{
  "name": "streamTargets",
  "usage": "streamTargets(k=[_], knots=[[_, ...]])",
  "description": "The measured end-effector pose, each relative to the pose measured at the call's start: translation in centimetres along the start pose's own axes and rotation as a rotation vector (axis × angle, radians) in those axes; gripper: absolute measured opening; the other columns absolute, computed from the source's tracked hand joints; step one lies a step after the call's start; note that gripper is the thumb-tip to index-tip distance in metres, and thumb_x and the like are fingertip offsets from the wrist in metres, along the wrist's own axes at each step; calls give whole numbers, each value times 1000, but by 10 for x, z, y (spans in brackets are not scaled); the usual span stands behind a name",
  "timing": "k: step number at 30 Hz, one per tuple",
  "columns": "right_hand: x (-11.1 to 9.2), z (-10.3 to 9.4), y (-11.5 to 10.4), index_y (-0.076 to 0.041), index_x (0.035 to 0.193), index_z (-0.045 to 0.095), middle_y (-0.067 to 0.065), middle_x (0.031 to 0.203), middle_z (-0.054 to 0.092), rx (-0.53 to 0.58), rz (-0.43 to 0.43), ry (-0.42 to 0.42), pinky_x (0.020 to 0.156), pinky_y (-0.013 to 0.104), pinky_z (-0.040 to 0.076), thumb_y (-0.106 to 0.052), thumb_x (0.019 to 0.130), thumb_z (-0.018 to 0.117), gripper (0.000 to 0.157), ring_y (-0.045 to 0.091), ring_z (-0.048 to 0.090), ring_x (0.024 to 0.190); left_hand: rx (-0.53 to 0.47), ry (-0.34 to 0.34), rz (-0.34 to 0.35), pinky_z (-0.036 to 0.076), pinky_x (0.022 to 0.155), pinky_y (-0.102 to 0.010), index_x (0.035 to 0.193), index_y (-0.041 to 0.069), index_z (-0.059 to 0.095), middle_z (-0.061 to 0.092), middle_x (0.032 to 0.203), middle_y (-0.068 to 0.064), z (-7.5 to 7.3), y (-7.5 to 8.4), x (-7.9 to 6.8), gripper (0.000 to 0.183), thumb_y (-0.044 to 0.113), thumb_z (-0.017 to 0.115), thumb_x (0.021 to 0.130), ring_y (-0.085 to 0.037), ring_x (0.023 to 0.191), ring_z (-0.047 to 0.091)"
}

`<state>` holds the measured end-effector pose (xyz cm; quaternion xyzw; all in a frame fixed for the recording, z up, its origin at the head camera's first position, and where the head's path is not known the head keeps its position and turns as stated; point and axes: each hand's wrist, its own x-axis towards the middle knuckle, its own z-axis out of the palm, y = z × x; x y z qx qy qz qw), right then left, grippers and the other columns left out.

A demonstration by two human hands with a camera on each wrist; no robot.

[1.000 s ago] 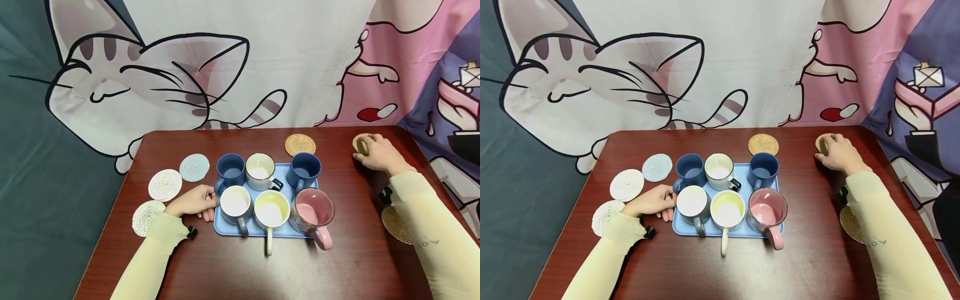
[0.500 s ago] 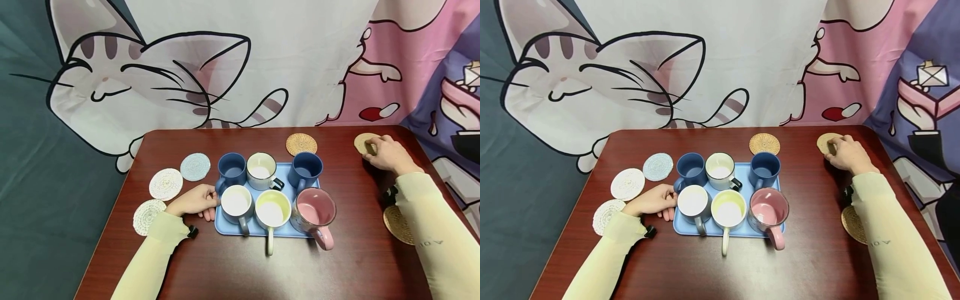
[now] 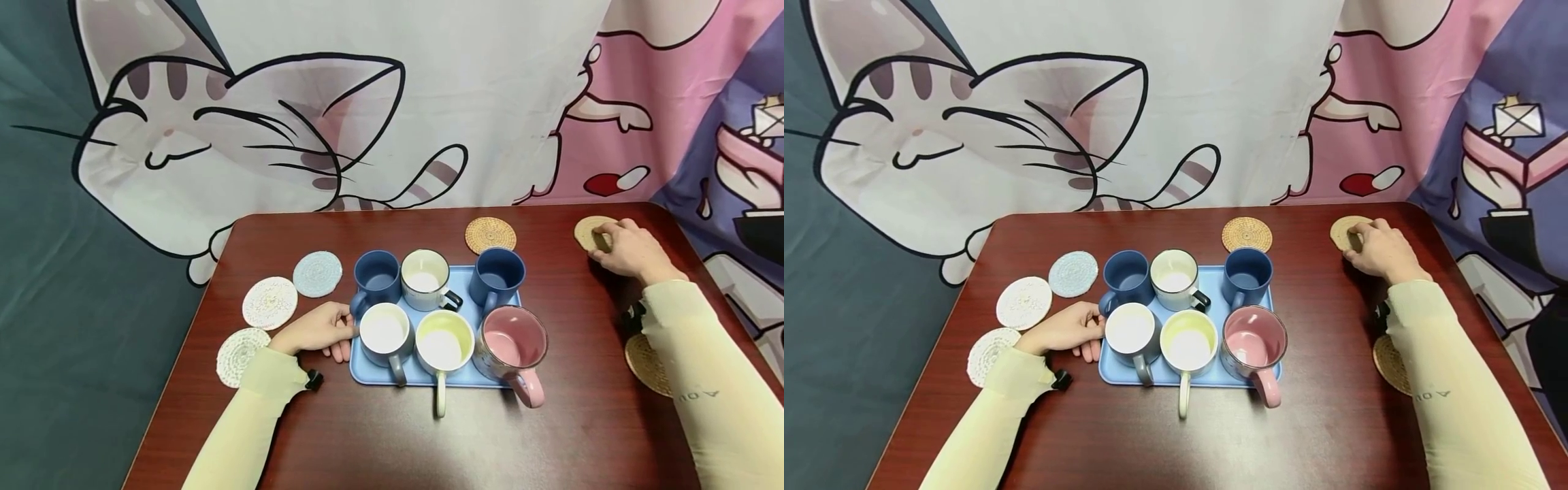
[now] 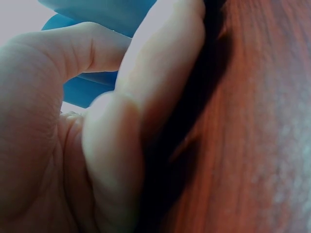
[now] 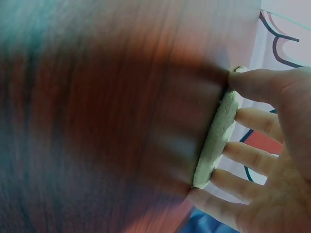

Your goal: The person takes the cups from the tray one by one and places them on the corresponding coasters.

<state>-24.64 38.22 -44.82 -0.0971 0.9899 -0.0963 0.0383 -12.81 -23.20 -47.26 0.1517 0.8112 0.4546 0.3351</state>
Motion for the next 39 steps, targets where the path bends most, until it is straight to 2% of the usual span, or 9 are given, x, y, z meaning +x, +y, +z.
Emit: streamTargets(k=[19, 39], knots=[[3, 7, -29, 4, 136, 54, 40, 135, 46, 10, -30, 12, 97, 73, 41, -22, 90, 70, 55, 68, 50, 113, -19, 0, -6, 53, 46, -25, 93, 5, 58, 75, 66, -11, -1, -2, 1, 23, 25, 61, 103, -23, 58, 75], [6, 14, -75, 0, 139, 54, 36, 141, 44, 18, -56, -10, 101, 73, 41, -24, 90, 70, 57, 63, 49, 118, 7, -3, 3, 56, 49, -29, 92, 5, 59, 76, 66, -9, 0, -1, 1, 22, 24, 59, 104, -21, 58, 75]])
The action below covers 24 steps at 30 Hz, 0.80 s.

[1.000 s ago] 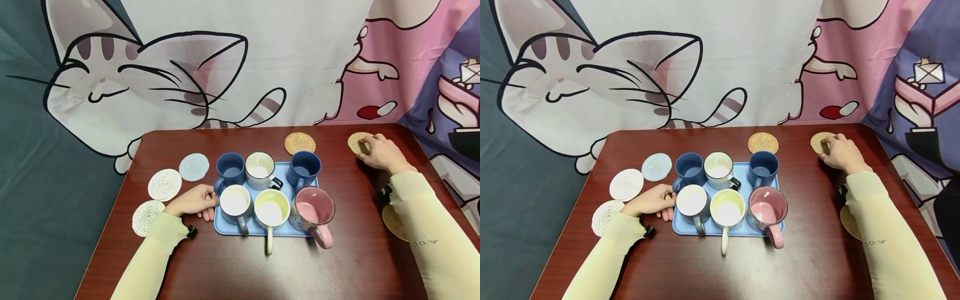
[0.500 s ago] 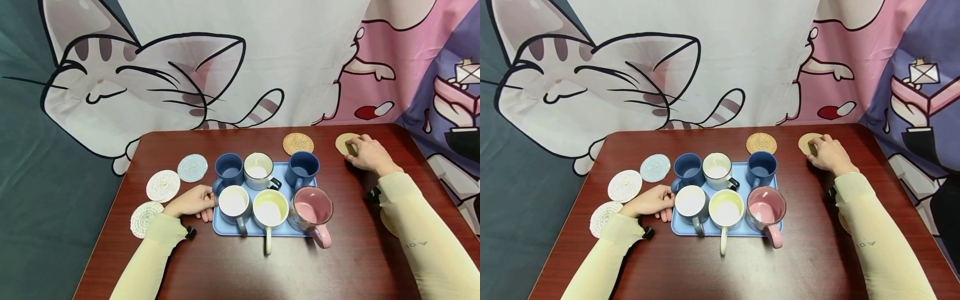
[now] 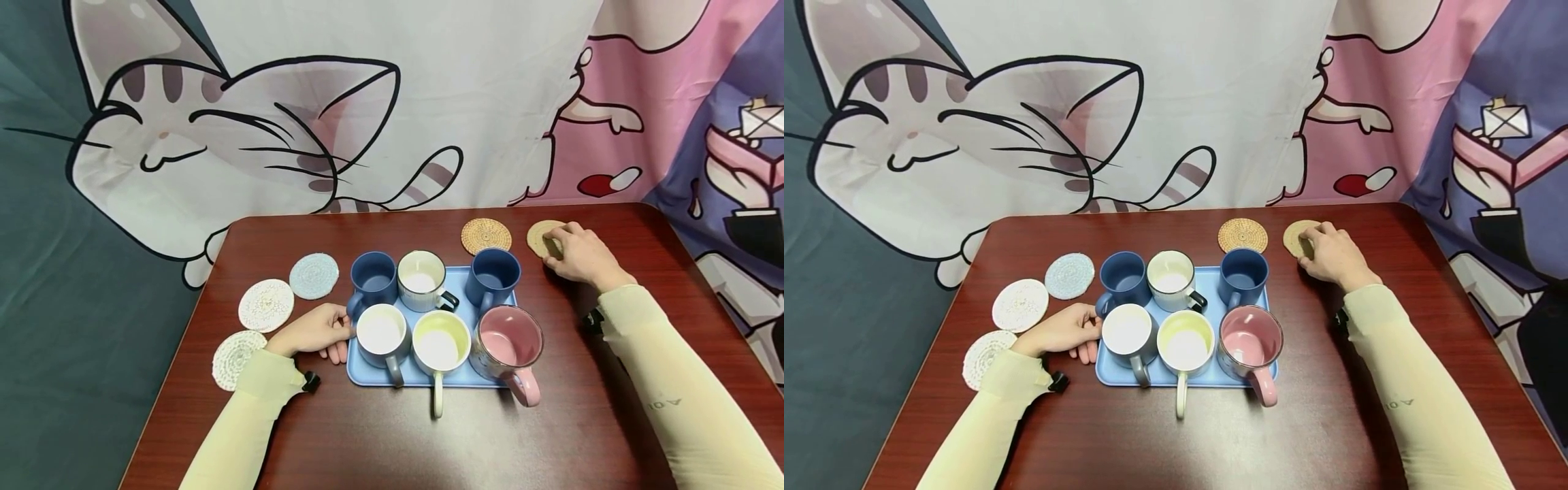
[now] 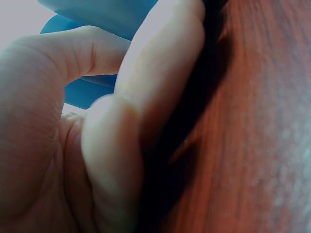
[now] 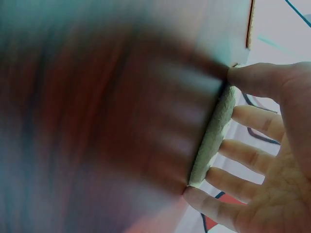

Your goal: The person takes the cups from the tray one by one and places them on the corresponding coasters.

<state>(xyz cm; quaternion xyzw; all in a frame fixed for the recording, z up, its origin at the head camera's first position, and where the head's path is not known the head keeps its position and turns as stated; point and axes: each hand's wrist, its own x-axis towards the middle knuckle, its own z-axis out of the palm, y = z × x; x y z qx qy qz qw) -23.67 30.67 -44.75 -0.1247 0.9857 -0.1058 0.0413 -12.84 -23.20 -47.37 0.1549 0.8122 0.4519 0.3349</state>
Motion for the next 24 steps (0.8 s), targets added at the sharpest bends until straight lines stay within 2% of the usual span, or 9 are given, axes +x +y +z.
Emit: streamTargets(k=[12, 24], knots=[[4, 4, -21, -1, 141, 55, 34, 141, 46, 6, -25, -20, 102, 71, 43, -24, 90, 70, 58, 60, 50, 120, -7, 0, -9, 56, 49, -28, 94, 5, 59, 76, 67, -9, 0, 0, 0, 23, 26, 59, 104, -21, 59, 75], [14, 9, -40, -3, 138, 58, 29, 138, 50, 20, -70, 6, 102, 68, 45, -24, 89, 72, 55, 55, 52, 119, -9, 0, -6, 57, 49, -29, 93, 5, 59, 76, 67, -9, 0, 0, 1, 25, 27, 60, 104, -21, 59, 75]])
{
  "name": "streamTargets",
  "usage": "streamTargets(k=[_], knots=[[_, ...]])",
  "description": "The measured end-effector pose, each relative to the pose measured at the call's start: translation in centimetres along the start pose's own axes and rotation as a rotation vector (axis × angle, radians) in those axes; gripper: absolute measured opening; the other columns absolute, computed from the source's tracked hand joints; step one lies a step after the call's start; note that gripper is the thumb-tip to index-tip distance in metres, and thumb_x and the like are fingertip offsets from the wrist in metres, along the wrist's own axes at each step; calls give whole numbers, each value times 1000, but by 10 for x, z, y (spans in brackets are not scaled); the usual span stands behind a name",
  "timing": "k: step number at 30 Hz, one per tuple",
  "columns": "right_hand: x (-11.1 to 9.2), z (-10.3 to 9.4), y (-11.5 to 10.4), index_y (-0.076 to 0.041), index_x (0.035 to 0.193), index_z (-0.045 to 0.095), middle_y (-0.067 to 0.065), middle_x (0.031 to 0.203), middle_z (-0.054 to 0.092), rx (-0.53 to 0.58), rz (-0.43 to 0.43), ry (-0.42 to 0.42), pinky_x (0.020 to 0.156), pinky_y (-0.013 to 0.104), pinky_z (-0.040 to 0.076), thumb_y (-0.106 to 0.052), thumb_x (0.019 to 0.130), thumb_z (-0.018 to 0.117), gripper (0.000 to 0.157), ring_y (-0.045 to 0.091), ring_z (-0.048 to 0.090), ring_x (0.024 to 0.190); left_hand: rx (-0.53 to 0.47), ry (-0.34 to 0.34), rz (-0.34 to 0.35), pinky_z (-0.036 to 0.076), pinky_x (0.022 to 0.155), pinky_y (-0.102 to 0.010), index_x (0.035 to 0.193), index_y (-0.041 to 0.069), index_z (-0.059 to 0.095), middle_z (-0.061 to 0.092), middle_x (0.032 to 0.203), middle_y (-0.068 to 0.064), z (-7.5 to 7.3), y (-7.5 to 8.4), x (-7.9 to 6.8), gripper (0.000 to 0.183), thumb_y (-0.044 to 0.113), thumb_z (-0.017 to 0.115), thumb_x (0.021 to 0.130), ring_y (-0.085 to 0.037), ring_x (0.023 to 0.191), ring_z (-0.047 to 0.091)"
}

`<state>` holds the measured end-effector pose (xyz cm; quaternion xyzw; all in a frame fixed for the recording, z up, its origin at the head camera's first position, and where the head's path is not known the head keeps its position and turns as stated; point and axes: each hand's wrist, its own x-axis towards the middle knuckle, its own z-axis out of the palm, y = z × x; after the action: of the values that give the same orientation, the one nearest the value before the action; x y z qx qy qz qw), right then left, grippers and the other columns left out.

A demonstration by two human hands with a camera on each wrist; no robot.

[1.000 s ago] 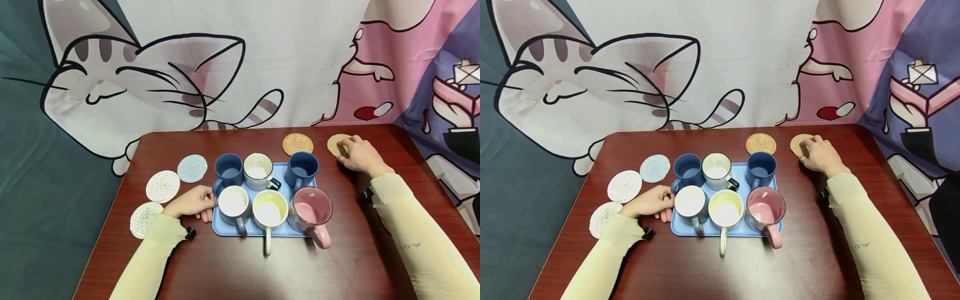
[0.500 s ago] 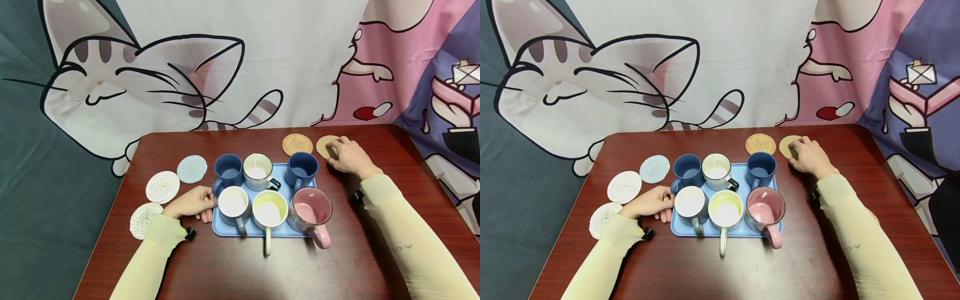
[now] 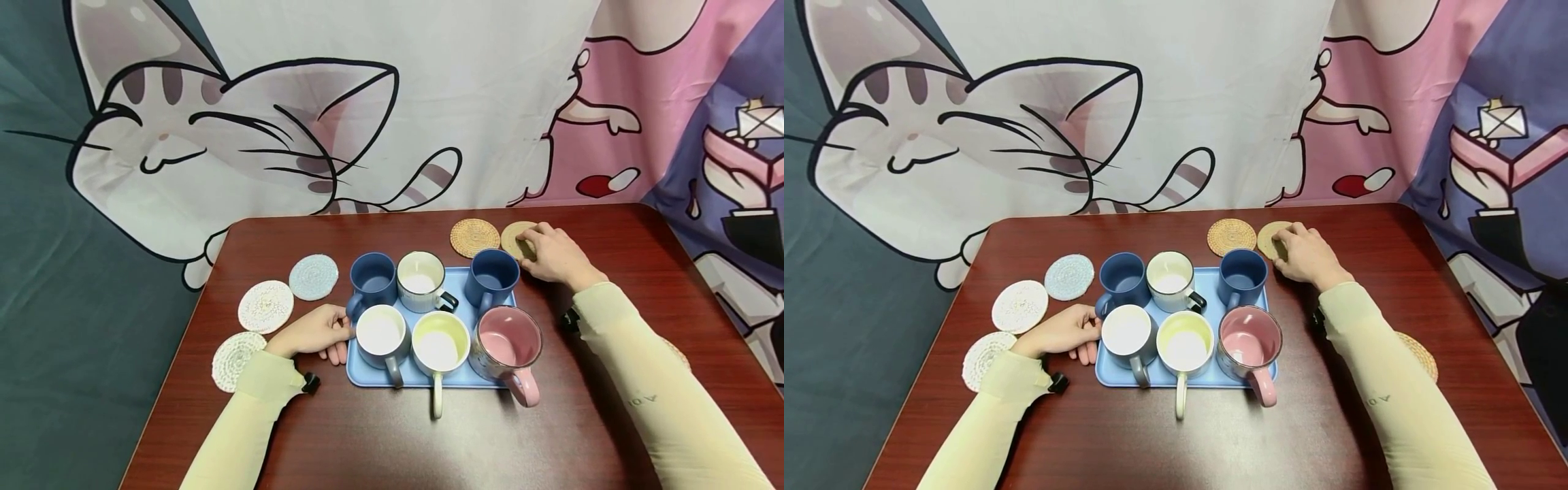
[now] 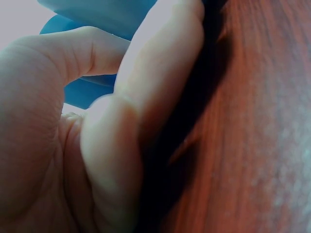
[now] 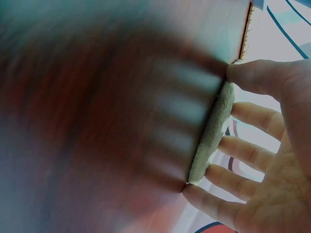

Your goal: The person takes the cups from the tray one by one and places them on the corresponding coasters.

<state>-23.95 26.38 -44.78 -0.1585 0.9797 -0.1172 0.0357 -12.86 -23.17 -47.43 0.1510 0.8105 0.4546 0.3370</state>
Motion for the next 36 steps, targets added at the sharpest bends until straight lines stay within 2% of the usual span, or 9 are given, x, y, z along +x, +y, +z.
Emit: streamTargets(k=[8, 14, 28, 36], knots=[[8, 2, -9, -1, 135, 60, 29, 136, 52, -12, -60, -11, 103, 65, 45, -19, 87, 72, 53, 53, 54, 116, 4, 3, -5, 57, 49, -28, 93, 5, 59, 76, 68, -9, 0, 0, -1, 25, 27, 60, 104, -21, 59, 75], [13, 4, -12, -4, 134, 62, 27, 137, 54, -2, -88, 3, 101, 64, 46, -27, 86, 74, 54, 53, 55, 116, 0, 1, -3, 56, 49, -27, 93, 5, 60, 76, 68, -9, 0, 1, -2, 25, 27, 60, 104, -21, 59, 75], [15, 0, -13, -6, 134, 62, 26, 141, 52, 14, -46, -16, 101, 66, 46, -34, 86, 76, 58, 53, 53, 121, 2, 9, -9, 53, 47, -24, 93, 5, 60, 75, 66, -10, 0, 3, -2, 27, 29, 60, 105, -23, 58, 75], [16, 0, -14, -7, 136, 60, 27, 141, 49, 15, -18, -33, 101, 66, 46, -39, 85, 78, 64, 53, 51, 122, -10, 5, 5, 54, 47, -26, 92, 5, 59, 75, 66, -10, 0, -1, -1, 29, 31, 60, 104, -23, 58, 75]])
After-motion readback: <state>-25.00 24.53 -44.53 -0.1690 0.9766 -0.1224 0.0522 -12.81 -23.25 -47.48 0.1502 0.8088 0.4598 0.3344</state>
